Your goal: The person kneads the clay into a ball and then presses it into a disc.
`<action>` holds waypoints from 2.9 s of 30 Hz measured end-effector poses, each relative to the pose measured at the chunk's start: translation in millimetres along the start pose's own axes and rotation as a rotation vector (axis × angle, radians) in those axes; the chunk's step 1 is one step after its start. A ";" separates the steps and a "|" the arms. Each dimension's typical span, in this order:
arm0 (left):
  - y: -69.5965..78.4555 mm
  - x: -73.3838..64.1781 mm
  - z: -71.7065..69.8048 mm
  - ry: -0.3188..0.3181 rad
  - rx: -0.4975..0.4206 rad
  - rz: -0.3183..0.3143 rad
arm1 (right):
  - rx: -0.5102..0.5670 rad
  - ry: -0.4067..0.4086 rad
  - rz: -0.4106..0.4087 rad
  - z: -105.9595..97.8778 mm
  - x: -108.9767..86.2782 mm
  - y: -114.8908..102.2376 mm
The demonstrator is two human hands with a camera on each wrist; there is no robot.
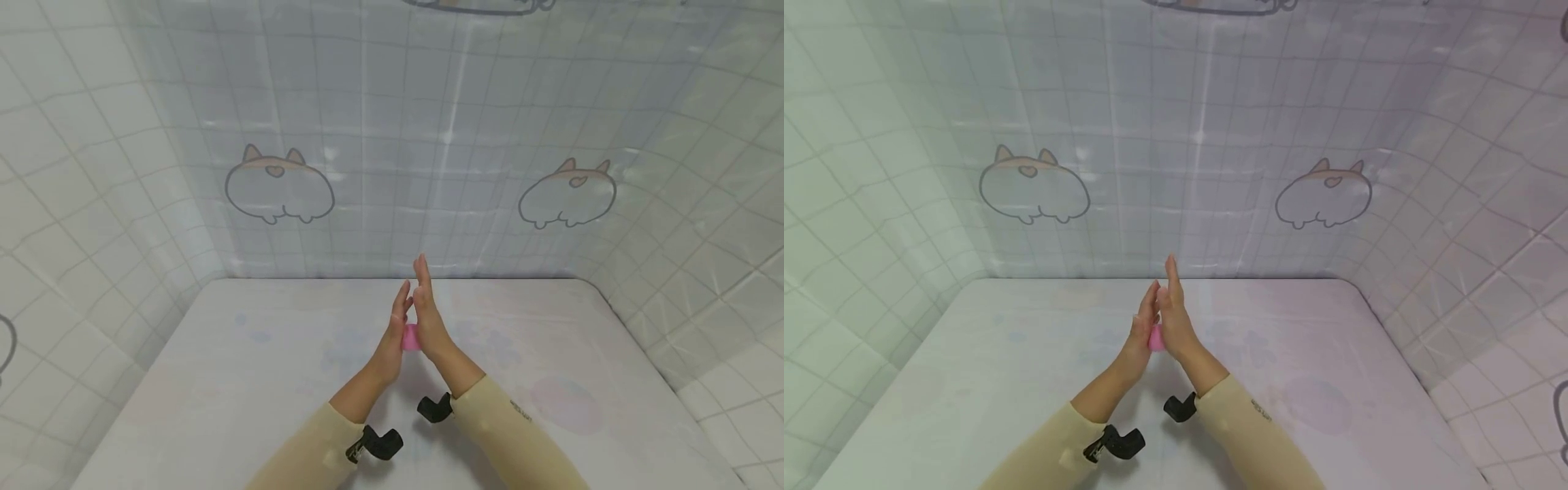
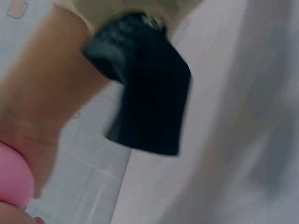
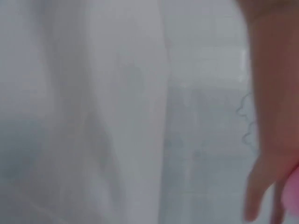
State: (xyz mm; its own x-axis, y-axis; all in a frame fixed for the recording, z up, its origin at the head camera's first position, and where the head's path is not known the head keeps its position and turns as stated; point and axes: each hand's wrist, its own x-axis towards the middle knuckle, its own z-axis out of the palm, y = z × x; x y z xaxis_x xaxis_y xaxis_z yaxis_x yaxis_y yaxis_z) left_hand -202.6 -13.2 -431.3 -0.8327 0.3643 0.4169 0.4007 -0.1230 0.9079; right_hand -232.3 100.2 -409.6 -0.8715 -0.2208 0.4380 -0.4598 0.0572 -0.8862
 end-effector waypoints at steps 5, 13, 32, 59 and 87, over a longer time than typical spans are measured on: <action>3.2 -2.0 -1.3 0.029 -0.076 0.037 | -0.049 -0.028 0.028 -0.8 0.3 14.4; 8.3 0.4 -5.8 0.082 -0.150 0.130 | -0.010 -0.138 0.082 5.8 -10.8 25.1; 1.9 18.3 -17.5 0.267 0.154 0.159 | 0.175 -0.199 -0.049 21.3 -34.0 4.1; -4.3 4.5 4.0 -0.044 -0.015 -0.057 | 0.035 0.057 -0.085 -11.3 -7.0 2.9; -10.1 8.4 -14.9 0.190 0.074 0.101 | 0.045 -0.150 -0.332 16.8 -33.3 -0.5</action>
State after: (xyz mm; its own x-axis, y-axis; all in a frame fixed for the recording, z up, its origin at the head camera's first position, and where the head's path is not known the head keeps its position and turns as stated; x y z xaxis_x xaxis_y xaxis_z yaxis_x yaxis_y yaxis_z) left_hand -219.4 -22.7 -436.3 -0.8413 0.1723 0.5124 0.5066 -0.0797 0.8585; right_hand -200.3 91.2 -426.3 -0.6399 -0.3604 0.6787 -0.7024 -0.0838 -0.7068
